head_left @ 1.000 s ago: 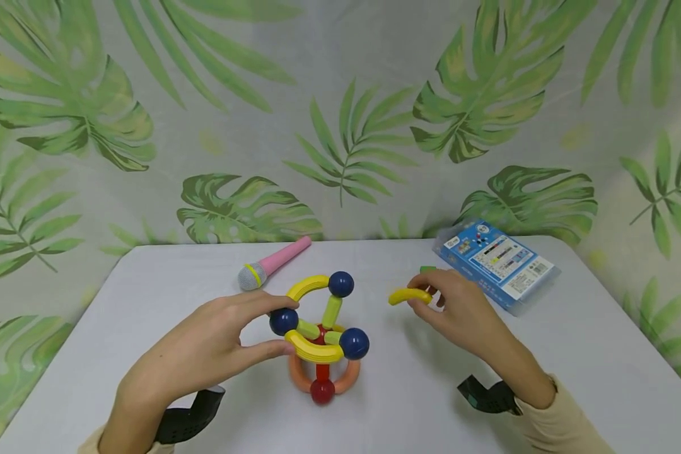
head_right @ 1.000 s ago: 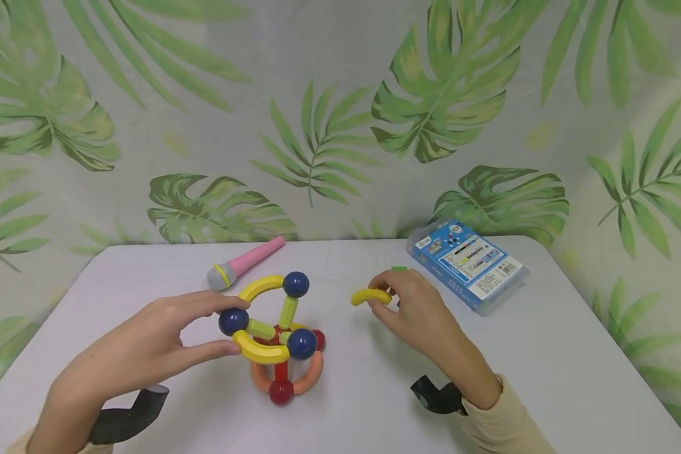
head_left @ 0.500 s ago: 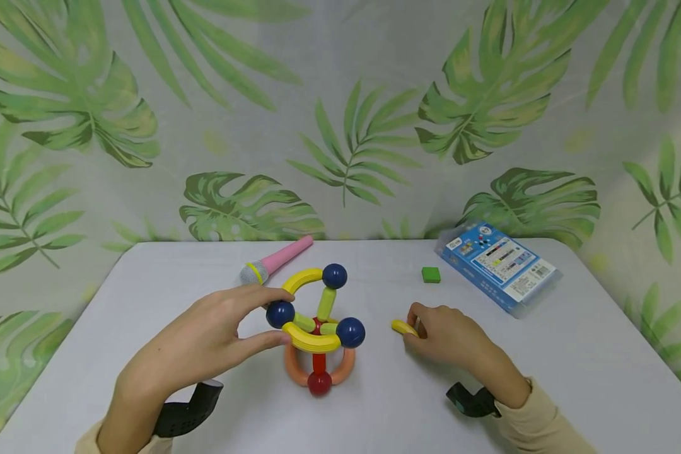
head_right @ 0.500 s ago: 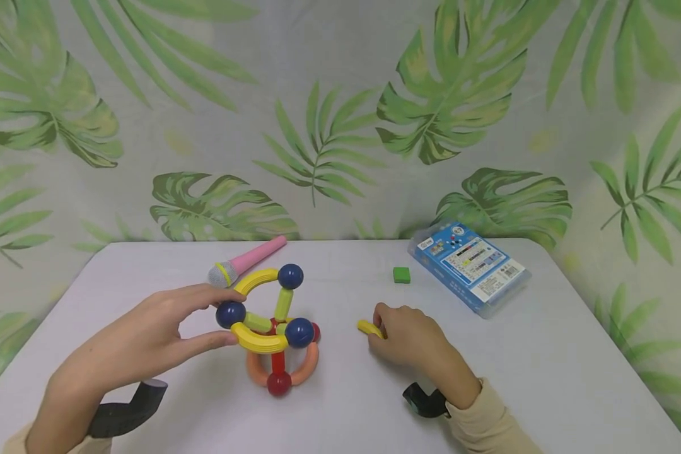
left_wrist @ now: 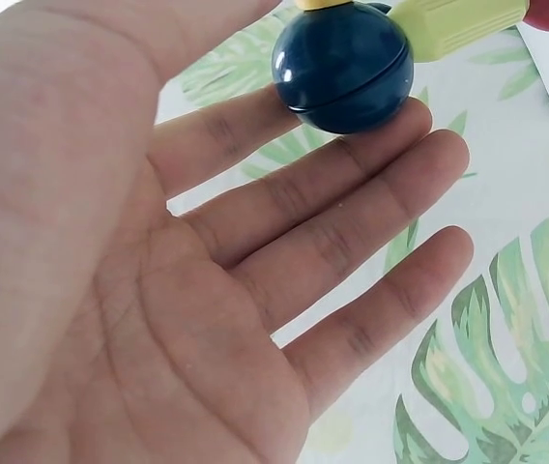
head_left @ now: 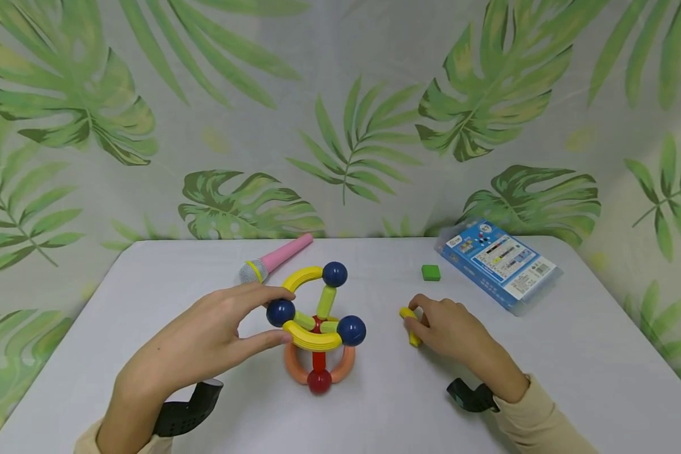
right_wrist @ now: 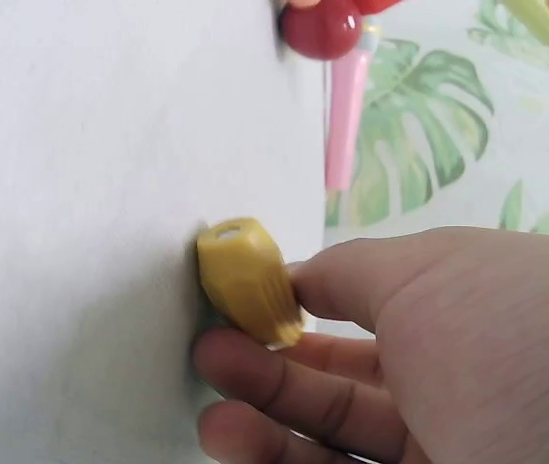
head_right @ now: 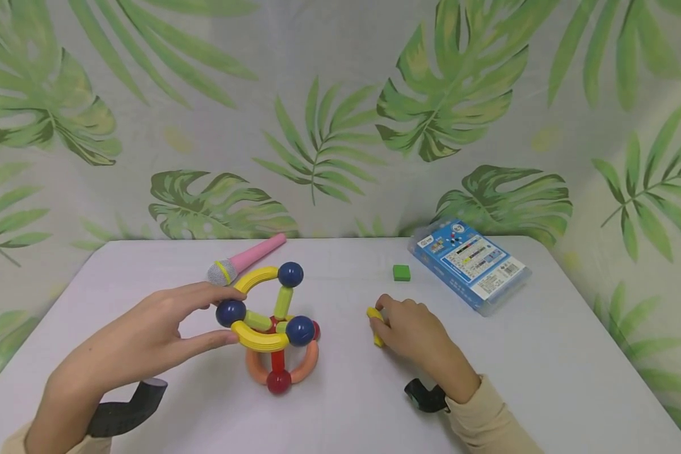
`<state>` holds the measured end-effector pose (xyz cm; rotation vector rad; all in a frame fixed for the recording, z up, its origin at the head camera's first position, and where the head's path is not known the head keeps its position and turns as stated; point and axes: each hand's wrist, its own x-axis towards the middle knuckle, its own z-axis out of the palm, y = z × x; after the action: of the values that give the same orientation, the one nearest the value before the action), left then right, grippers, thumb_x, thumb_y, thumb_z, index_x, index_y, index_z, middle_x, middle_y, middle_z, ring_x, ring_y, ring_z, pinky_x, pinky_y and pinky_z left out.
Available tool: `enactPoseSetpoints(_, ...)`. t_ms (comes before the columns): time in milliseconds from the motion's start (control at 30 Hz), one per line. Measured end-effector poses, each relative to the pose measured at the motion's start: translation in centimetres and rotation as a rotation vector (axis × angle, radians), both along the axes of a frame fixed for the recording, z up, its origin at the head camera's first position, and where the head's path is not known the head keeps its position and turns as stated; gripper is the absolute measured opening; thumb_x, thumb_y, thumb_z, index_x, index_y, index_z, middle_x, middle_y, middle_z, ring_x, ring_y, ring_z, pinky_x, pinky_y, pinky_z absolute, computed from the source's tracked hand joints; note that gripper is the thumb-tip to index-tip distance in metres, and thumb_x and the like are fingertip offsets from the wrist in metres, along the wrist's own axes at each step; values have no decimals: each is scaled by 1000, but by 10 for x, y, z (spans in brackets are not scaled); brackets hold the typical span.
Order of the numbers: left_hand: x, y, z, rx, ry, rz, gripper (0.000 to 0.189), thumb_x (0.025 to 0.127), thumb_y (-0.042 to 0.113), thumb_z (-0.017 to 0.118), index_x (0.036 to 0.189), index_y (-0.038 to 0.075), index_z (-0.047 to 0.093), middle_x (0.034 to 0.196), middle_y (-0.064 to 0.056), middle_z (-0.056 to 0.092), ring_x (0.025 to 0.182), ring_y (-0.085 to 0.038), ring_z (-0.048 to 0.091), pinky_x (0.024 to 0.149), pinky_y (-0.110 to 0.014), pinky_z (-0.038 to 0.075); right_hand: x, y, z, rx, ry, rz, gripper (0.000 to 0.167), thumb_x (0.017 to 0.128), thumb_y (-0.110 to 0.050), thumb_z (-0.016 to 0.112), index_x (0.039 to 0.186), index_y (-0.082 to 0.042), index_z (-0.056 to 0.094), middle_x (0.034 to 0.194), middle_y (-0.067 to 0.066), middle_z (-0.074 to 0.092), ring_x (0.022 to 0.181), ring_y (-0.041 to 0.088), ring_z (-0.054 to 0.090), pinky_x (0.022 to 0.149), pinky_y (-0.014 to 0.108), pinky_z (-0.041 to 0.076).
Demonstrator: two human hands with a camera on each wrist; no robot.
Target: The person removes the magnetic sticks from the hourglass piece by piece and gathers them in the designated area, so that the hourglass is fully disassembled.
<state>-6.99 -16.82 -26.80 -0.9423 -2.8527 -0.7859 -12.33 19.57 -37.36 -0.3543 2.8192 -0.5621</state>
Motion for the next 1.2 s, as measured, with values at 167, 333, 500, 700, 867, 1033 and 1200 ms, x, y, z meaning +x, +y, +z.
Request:
enactPoseSetpoints(167,-1,2,-1,3,0,-4,48,91,44,77,134,23,66,124,9,69,111,-11,67,93,-40,58,-3,1,-2,-21,-18,7,34,98,-27,70,124,-6,66,73,-4,64,65,14,56,59,30,47)
enactPoseSetpoints(333,-2,2,-2,0,-18,-3,50,93,48,73,136,23,65,126,8,69,112,-12,66,94,-41,58,-2,2,-1,-6,-24,-6,36,97,-32,71,123,-8,67,76,-3,66,66,14,57,59,30,48)
enactPoseSetpoints(500,-3,2,-3,14,1,-36,43,94,34,76,134,23,66,124,10,69,109,-7,67,93,-37,58,-2,5,5,-5,25,-15,39,98,-42,70,122,-11,67,76,-4,67,63,13,58,55,30,47)
enactPoseSetpoints(700,-4,1,-5,27,28,-67,39,95,21,76,133,21,67,127,11,69,110,-5,66,92,-36,58,-3,8,11,-63,157,29,32,99,-35,69,120,-10,69,76,-7,65,61,9,53,55,28,45)
enactPoseSetpoints(867,-4,2,-6,35,30,-87,41,95,20,75,135,21,66,130,10,68,113,-6,66,94,-36,58,0,2,17,-145,276,84,28,96,-25,74,120,-12,70,77,-11,62,67,7,53,55,23,44)
enactPoseSetpoints(1033,-4,3,-6,50,24,-120,42,96,17,75,136,20,65,132,11,67,118,-7,65,97,-36,56,9,-11,26,-302,316,157,38,96,-17,75,132,-14,64,97,-9,70,82,6,59,64,22,52)
enactPoseSetpoints(1200,-4,7,-7,77,-15,-176,39,97,19,73,135,21,65,129,12,67,118,-7,65,98,-34,56,21,-23,33,-403,275,205,54,97,-20,75,146,-18,53,125,-2,68,92,5,62,75,23,57)
